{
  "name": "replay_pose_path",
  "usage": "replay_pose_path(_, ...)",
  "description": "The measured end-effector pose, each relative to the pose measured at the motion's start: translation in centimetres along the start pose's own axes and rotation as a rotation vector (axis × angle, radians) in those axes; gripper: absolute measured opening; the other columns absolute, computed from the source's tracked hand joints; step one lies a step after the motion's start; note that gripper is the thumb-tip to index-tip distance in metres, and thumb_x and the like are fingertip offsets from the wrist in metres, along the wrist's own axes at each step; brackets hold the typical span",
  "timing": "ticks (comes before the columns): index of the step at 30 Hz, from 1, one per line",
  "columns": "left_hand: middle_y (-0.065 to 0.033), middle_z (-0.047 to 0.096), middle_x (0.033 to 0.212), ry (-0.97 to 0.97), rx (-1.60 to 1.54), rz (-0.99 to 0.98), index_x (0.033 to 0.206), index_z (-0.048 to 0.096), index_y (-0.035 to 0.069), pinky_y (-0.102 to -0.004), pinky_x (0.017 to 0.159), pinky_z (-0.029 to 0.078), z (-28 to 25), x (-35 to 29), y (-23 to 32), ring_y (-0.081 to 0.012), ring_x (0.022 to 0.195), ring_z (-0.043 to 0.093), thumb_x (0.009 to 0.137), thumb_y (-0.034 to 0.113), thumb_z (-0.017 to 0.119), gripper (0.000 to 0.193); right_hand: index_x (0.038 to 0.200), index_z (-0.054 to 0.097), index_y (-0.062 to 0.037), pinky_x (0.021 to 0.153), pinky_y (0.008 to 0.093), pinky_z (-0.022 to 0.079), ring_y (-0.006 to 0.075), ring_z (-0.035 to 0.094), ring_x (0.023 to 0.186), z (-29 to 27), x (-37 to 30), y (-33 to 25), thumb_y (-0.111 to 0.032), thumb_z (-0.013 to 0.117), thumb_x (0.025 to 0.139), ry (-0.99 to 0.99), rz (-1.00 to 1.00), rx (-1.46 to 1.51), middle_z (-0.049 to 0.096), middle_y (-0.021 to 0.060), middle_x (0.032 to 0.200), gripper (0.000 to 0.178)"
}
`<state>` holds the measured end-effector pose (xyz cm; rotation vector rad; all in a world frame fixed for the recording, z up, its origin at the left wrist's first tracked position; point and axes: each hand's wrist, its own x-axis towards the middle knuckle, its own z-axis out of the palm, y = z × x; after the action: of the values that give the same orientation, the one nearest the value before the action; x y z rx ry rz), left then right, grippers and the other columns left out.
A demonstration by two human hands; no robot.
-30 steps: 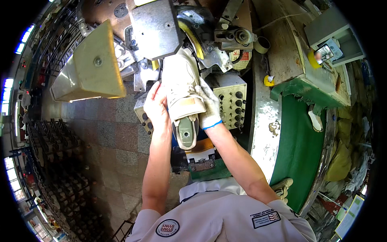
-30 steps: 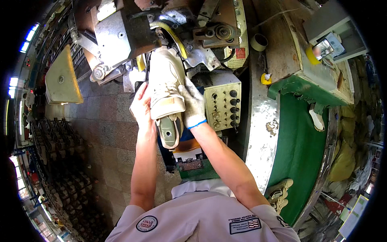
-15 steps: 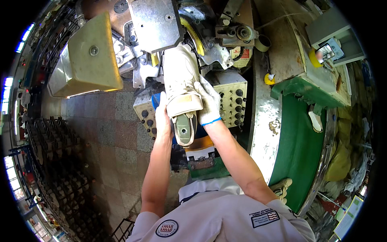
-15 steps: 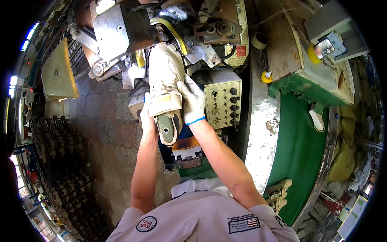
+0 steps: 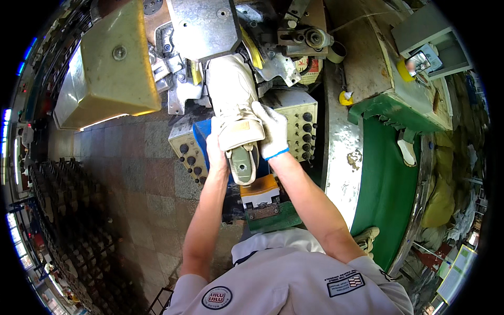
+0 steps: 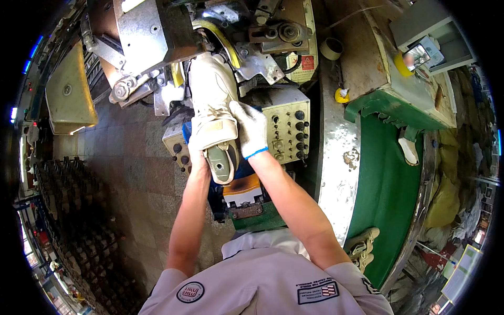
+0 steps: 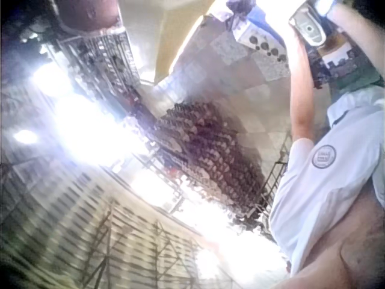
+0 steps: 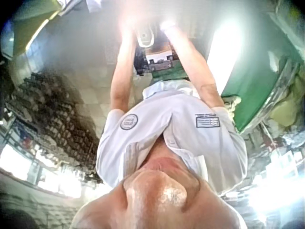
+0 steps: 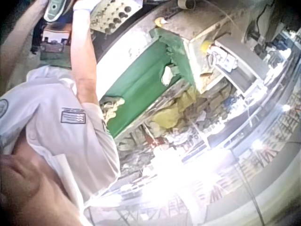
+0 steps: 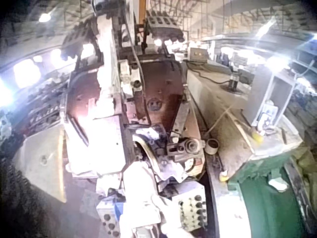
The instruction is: The person places a shoe upper onto a shaping machine, activates the machine using control buttons, and then moves the shaped shoe to a conveyor belt.
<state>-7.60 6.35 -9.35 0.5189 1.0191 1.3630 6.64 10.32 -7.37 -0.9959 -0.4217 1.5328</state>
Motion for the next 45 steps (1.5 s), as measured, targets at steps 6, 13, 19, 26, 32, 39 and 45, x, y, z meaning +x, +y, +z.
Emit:
replay_pose_path(6, -0.013, 0.072, 0.115, -0.068, 0.08, 0.101, 0.125, 0.065, -0.004, -0.032, 0.089, 0.056, 0.0, 0.4, -0.5, -0.0201, 0.098, 0.071, 0.105, 0.032, 0.044, 0.046, 0.111, 0.073, 0.0031, 0.077, 0.0289, 0.055, 0.0142, 0.069, 0.086, -0.2, 0.2, -0.1, -0.017, 0.073, 0.095, 0.035, -0.045, -0.015, 0.073, 0.0076, 0.101, 0.026)
replay_pose_path(13, -0.0122, 0.073, 0.114, -0.027, 0.048, 0.057, 0.121, 0.067, -0.006, -0.0304, 0.088, 0.055, -0.6, 0.8, -1.1, -0.018, 0.099, 0.07, 0.109, 0.038, 0.044, 0.051, 0.112, 0.072, 0.0053, 0.078, 0.0282, 0.055, 0.014, 0.067, 0.086, -0.3, 0.6, 0.6, -0.018, 0.073, 0.095, 0.033, -0.033, 0.01, 0.073, 0.008, 0.101, 0.029)
replay_pose_path(19, -0.0113, 0.073, 0.111, -0.041, 0.121, 0.132, 0.117, 0.069, -0.006, -0.029, 0.088, 0.053, -0.3, 1.2, -0.8, -0.016, 0.097, 0.068, 0.11, 0.035, 0.046, 0.048, 0.109, 0.072, 0.0058, 0.074, 0.0277, 0.055, 0.0128, 0.067, 0.083, -0.9, 1.2, 1.1, -0.021, 0.071, 0.097, -0.011, 0.035, 0.052, 0.073, 0.0085, 0.099, 0.03)
replay_pose_path(26, -0.0108, 0.074, 0.108, -0.022, 0.196, 0.173, 0.114, 0.071, -0.007, -0.0281, 0.087, 0.052, -0.3, 1.4, -0.6, -0.0149, 0.095, 0.067, 0.11, 0.032, 0.045, 0.047, 0.103, 0.074, 0.0028, 0.068, 0.028, 0.054, 0.0118, 0.066, 0.078, -0.1, 0.9, 0.4, -0.025, 0.067, 0.1, -0.048, 0.011, 0.008, 0.073, 0.0062, 0.094, 0.029)
replay_pose_path(32, -0.0102, 0.074, 0.105, -0.033, 0.386, 0.4, 0.112, 0.071, -0.007, -0.0286, 0.083, 0.052, 0.7, 0.5, 0.2, -0.0141, 0.091, 0.067, 0.11, 0.033, 0.044, 0.048, 0.101, 0.074, 0.0013, 0.069, 0.028, 0.053, 0.0107, 0.064, 0.078, 0.1, 0.2, -0.4, -0.027, 0.066, 0.101, -0.034, 0.004, -0.048, 0.072, 0.0041, 0.093, 0.03)
replay_pose_path(39, -0.0089, 0.074, 0.1, 0.02, 0.403, 0.323, 0.115, 0.069, -0.007, -0.0285, 0.082, 0.052, -0.5, 0.8, -0.1, -0.0121, 0.088, 0.066, 0.109, 0.035, 0.046, 0.049, 0.11, 0.071, 0.004, 0.08, 0.0292, 0.052, 0.0114, 0.063, 0.091, -0.2, 0.2, 0.5, -0.038, 0.067, 0.1, -0.079, 0.041, 0.064, 0.071, 0.0052, 0.103, 0.043)
replay_pose_path(45, -0.0139, 0.071, 0.111, 0.231, 0.402, 0.191, 0.131, 0.062, -0.008, -0.0309, 0.089, 0.052, 0.7, -5.2, 2.5, -0.0178, 0.096, 0.065, 0.106, 0.035, 0.054, 0.049, 0.14, 0.052, 0.0111, 0.094, 0.0297, 0.053, 0.0192, 0.063, 0.114, -7.1, -4.8, -3.3, -0.043, 0.063, 0.1, -0.065, -0.003, -0.397, 0.068, 0.0153, 0.124, 0.068)
